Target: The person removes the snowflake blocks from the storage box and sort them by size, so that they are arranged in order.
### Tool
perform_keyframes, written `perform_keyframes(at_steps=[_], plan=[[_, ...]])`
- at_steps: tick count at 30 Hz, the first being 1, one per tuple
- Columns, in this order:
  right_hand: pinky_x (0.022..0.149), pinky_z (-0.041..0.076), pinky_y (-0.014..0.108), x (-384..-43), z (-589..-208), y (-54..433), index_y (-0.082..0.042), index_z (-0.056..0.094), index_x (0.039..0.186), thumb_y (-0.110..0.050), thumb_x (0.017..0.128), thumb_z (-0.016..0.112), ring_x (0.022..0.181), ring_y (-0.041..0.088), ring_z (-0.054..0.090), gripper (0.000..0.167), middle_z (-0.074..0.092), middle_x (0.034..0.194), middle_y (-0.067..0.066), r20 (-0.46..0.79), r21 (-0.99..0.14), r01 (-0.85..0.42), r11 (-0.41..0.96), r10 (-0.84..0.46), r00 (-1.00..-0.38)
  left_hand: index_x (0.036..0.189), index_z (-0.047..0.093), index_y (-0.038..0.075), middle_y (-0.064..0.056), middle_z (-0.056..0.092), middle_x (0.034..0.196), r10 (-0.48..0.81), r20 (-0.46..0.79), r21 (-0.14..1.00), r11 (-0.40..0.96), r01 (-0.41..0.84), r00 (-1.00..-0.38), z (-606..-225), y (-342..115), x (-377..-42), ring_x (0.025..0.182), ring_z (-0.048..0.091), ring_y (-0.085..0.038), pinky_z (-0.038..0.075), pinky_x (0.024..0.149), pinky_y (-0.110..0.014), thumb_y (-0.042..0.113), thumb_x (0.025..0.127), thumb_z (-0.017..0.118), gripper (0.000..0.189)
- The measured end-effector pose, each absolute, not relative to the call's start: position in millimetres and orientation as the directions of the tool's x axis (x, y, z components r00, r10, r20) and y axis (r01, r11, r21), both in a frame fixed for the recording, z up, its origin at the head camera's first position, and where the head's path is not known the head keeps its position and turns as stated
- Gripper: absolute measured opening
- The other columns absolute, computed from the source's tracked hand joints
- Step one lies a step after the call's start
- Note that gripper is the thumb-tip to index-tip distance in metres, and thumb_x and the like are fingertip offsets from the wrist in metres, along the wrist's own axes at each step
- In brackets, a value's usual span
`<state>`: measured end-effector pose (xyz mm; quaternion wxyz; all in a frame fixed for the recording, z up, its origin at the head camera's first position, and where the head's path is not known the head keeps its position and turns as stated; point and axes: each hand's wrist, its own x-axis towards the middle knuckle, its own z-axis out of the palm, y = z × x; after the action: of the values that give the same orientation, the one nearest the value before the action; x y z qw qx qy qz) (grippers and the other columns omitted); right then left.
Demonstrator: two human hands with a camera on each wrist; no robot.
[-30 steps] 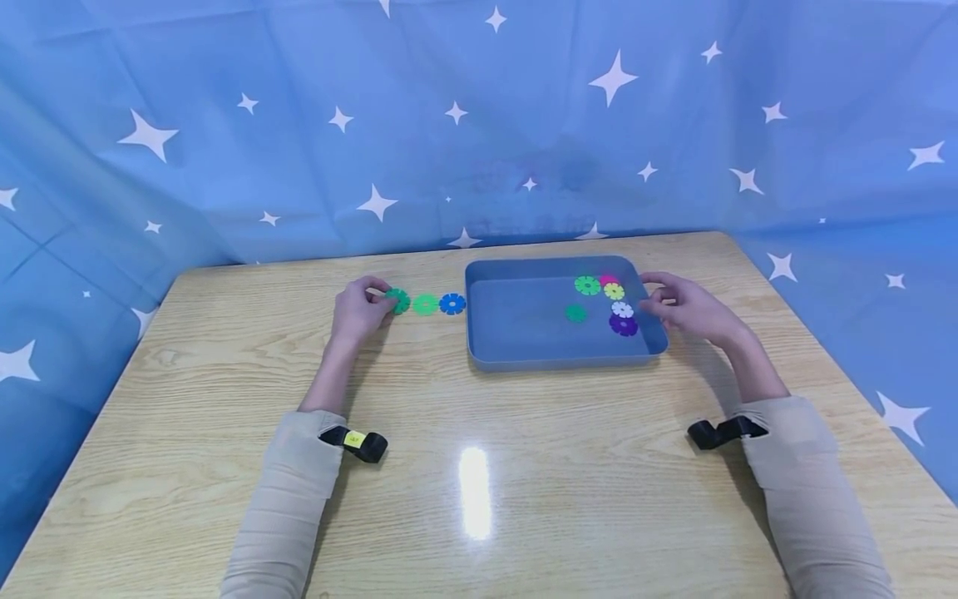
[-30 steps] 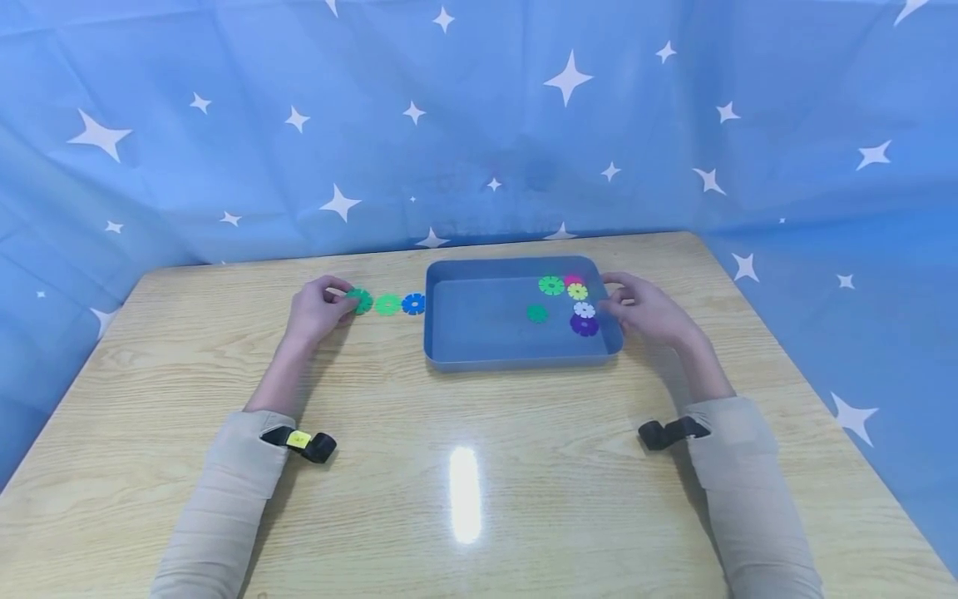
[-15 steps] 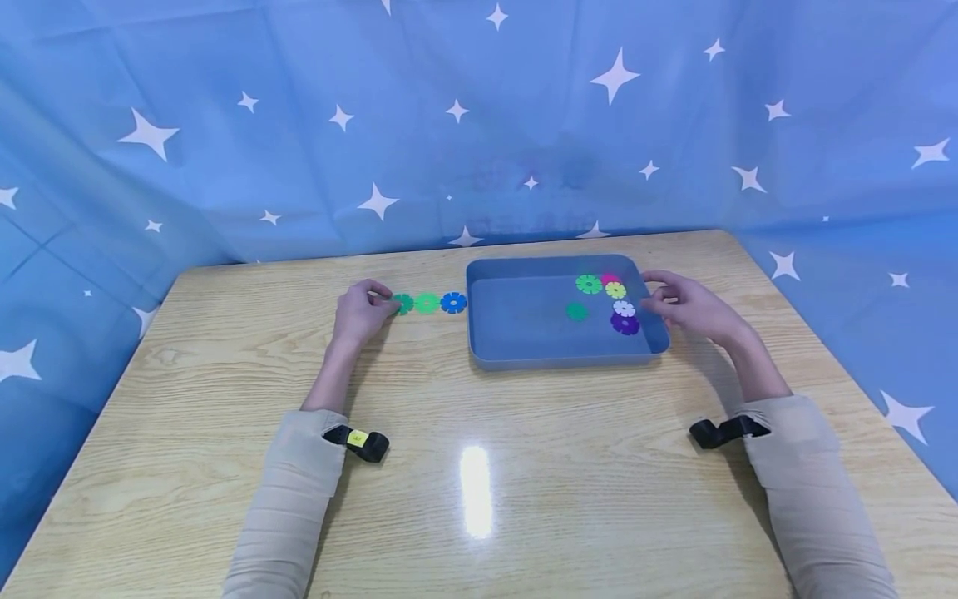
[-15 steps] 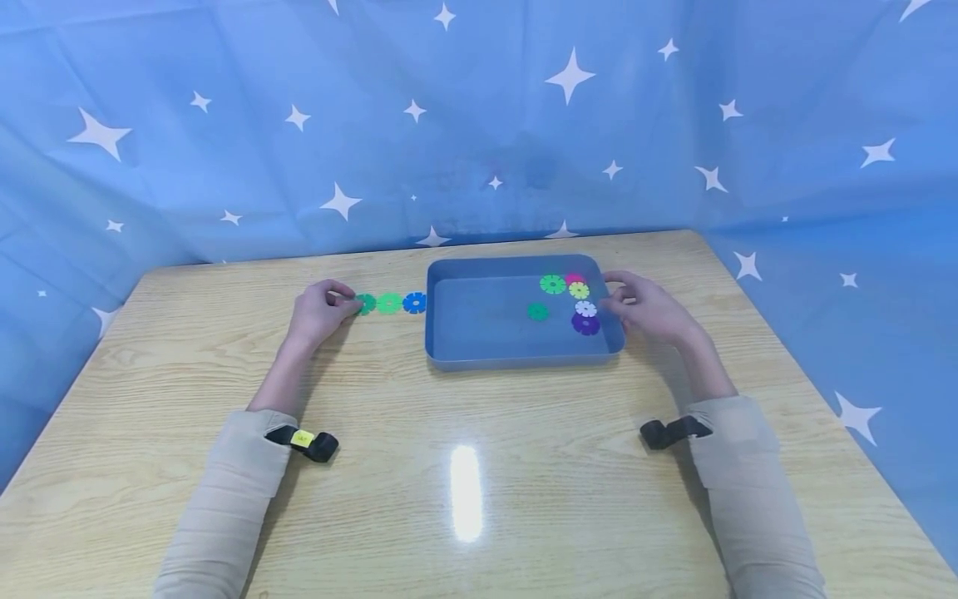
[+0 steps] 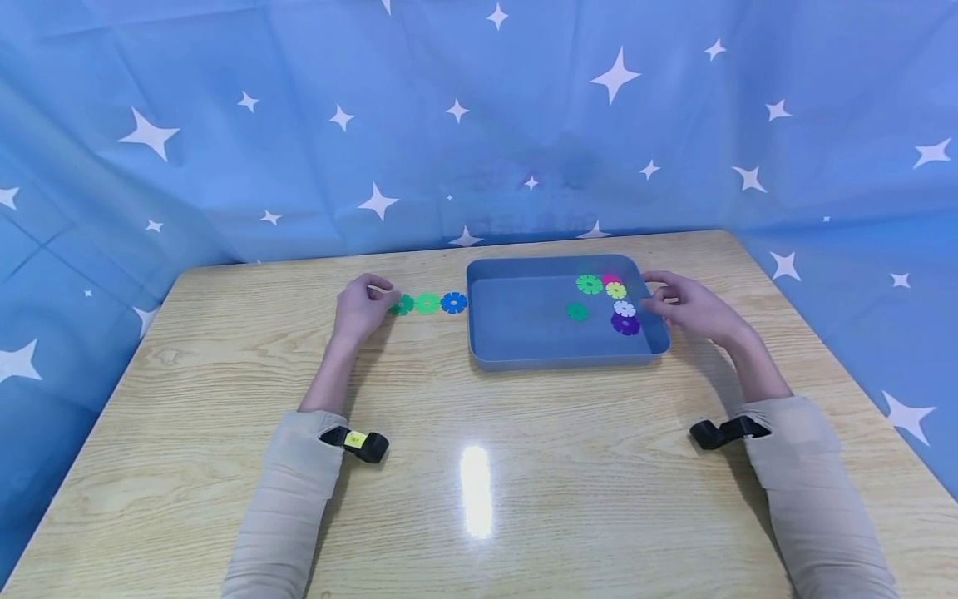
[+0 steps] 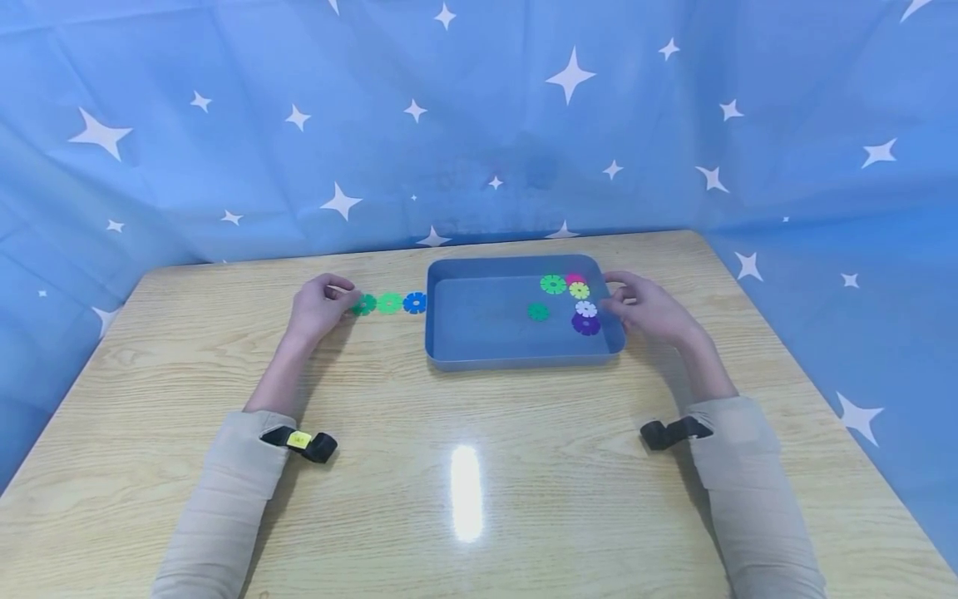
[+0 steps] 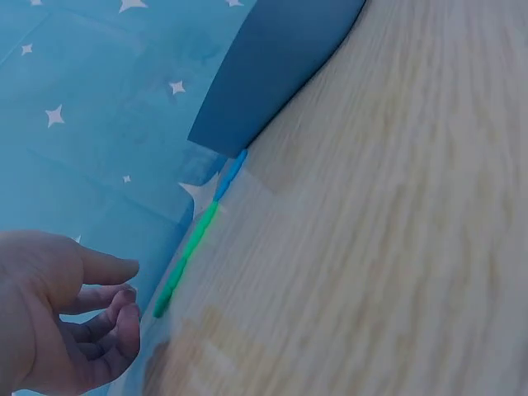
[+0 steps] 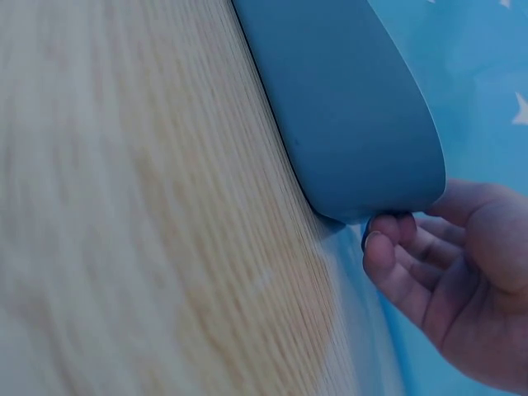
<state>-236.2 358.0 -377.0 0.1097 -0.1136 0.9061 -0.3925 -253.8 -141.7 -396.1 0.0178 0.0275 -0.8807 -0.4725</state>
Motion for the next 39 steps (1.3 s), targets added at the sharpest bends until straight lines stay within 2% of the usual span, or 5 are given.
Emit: perform_keyframes(at_steps=[6,14,26,33,39], plan=[[0.062,0.046,0.032,-236,-376,356,0.002,0.031,0.153,-0.018,0.105,0.054,0.065,0.026,0.052,0.056,0.055,0.100,0.017,-0.101,-0.734,-0.120,0.669,-0.282,-0.954,0.117,0.065,0.000,-0.012,0.061,0.094,-0.032,0.060,0.871,0.489,0.037,-0.998,-385,-129,-250,0.074,0.057,-0.020,0.047,0.062,-0.028,0.020,0.100,0.064,0.027],[0.062,0.046,0.032,-237,-375,355,0.000,0.032,0.154,-0.019,0.105,0.055,0.066,0.027,0.053,0.057,0.055,0.101,0.018,-0.107,-0.732,-0.112,0.672,-0.276,-0.955,0.115,0.066,0.000,-0.012,0.062,0.096,0.060,0.102,0.906,0.406,0.117,-0.993,-376,-104,-243,0.087,0.058,-0.021,0.047,0.070,-0.028,0.019,0.099,0.066,0.025],[0.059,0.043,0.032,-238,-373,356,0.001,0.031,0.153,-0.018,0.106,0.054,0.065,0.025,0.052,0.056,0.055,0.099,0.016,-0.116,-0.733,-0.105,0.672,-0.276,-0.954,0.111,0.067,0.004,-0.009,0.063,0.092,0.166,0.147,0.923,0.332,0.195,-0.975,-368,-67,-229,0.081,0.057,-0.020,0.046,0.071,-0.027,0.014,0.098,0.067,0.016],[0.056,0.043,0.034,-242,-378,360,0.006,0.027,0.154,-0.014,0.106,0.053,0.063,0.023,0.051,0.058,0.055,0.098,0.016,-0.122,-0.737,-0.111,0.666,-0.293,-0.948,0.114,0.066,-0.001,-0.009,0.063,0.094,0.252,0.175,0.921,0.301,0.249,-0.952,-367,-41,-220,0.085,0.060,-0.022,0.049,0.075,-0.028,0.011,0.099,0.066,0.019],[0.056,0.042,0.032,-241,-380,360,0.006,0.029,0.153,-0.015,0.106,0.053,0.062,0.022,0.050,0.058,0.055,0.097,0.015,-0.112,-0.737,-0.124,0.664,-0.300,-0.947,0.115,0.066,-0.001,-0.009,0.064,0.093,0.341,0.176,0.908,0.305,0.286,-0.923,-369,-17,-214,0.086,0.061,-0.022,0.050,0.076,-0.028,0.010,0.099,0.065,0.018]])
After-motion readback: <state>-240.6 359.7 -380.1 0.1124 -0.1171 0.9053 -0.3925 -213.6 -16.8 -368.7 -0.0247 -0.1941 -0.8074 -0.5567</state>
